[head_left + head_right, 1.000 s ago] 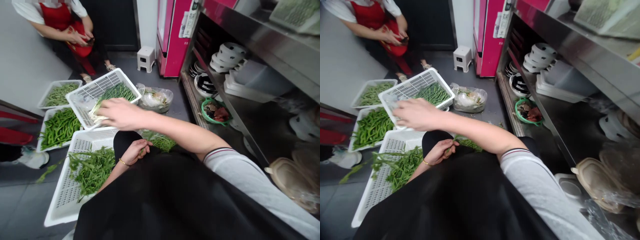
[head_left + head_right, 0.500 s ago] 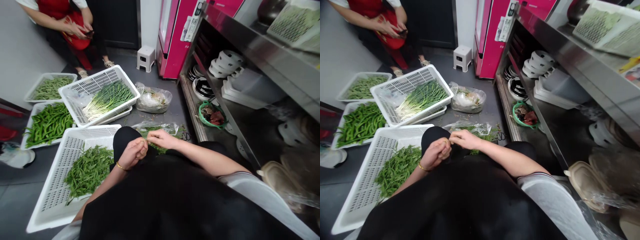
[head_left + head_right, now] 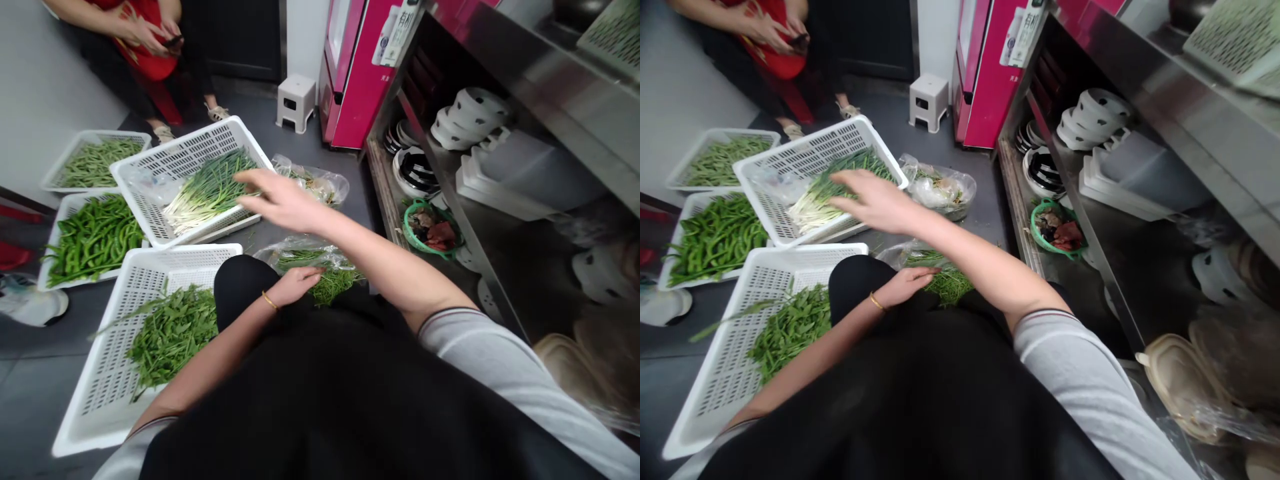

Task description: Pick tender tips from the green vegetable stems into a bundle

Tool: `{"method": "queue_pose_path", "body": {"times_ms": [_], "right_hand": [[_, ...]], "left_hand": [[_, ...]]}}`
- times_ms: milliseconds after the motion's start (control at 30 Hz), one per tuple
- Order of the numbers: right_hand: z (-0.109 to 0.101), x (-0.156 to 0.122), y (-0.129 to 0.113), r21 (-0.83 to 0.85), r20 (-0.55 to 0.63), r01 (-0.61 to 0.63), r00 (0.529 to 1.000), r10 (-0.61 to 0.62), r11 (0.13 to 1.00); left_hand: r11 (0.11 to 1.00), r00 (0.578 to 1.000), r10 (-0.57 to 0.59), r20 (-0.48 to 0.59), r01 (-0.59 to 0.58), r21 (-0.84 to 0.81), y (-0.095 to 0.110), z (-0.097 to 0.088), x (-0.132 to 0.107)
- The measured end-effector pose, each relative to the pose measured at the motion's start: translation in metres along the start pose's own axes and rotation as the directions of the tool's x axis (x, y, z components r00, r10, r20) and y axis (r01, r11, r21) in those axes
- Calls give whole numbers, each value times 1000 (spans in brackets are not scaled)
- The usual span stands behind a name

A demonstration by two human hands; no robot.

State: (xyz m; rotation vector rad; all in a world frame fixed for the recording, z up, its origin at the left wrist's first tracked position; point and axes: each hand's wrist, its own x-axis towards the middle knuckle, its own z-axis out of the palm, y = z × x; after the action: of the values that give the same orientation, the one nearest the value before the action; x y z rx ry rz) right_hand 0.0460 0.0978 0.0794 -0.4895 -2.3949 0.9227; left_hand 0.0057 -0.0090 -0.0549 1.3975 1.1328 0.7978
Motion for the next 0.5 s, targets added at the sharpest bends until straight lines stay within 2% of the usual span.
{"method": "queue_pose_path", "body": {"times_ms": [33, 67, 100, 133, 167, 200, 233, 300, 367, 433, 500], "right_hand": [[-14, -19, 26, -19, -17, -71, 997, 70, 997], [-25, -41, 54, -41, -15, -164, 986, 163, 986], [-31, -65, 83, -80, 9, -277, 960, 279, 957], [-31, -90, 110, -151, 49, -406, 908, 417, 901], [-25, -114, 135, -262, 113, -516, 823, 557, 816], [-14, -136, 157, -400, 192, -580, 704, 684, 709], [2, -156, 175, -448, 237, -601, 634, 736, 662], [38, -186, 202, -490, 315, -607, 545, 777, 625], [72, -204, 223, -516, 378, -594, 489, 786, 617], [96, -214, 243, -526, 424, -577, 459, 781, 625], [111, -222, 267, -522, 454, -573, 441, 774, 632]], "left_hand": [[998, 995, -2, 101, -5, 60, 1, -11, 9], [993, 990, -23, 140, 6, 120, 2, -24, 18], [984, 991, -39, 128, 16, 176, 1, -38, 27], [967, 997, -44, 68, 25, 253, 0, -52, 36], [933, 999, -30, 24, 19, 360, -2, -66, 45], [877, 999, -21, 43, -3, 480, -4, -78, 54], [823, 995, -42, 88, -15, 567, -6, -89, 64], [765, 955, -162, 248, -37, 643, -9, -104, 83], [747, 895, -269, 357, -40, 664, -14, -111, 102], [705, 871, -330, 363, -29, 709, -23, -113, 121], [614, 873, -371, 316, -25, 789, -38, -115, 139]]}}
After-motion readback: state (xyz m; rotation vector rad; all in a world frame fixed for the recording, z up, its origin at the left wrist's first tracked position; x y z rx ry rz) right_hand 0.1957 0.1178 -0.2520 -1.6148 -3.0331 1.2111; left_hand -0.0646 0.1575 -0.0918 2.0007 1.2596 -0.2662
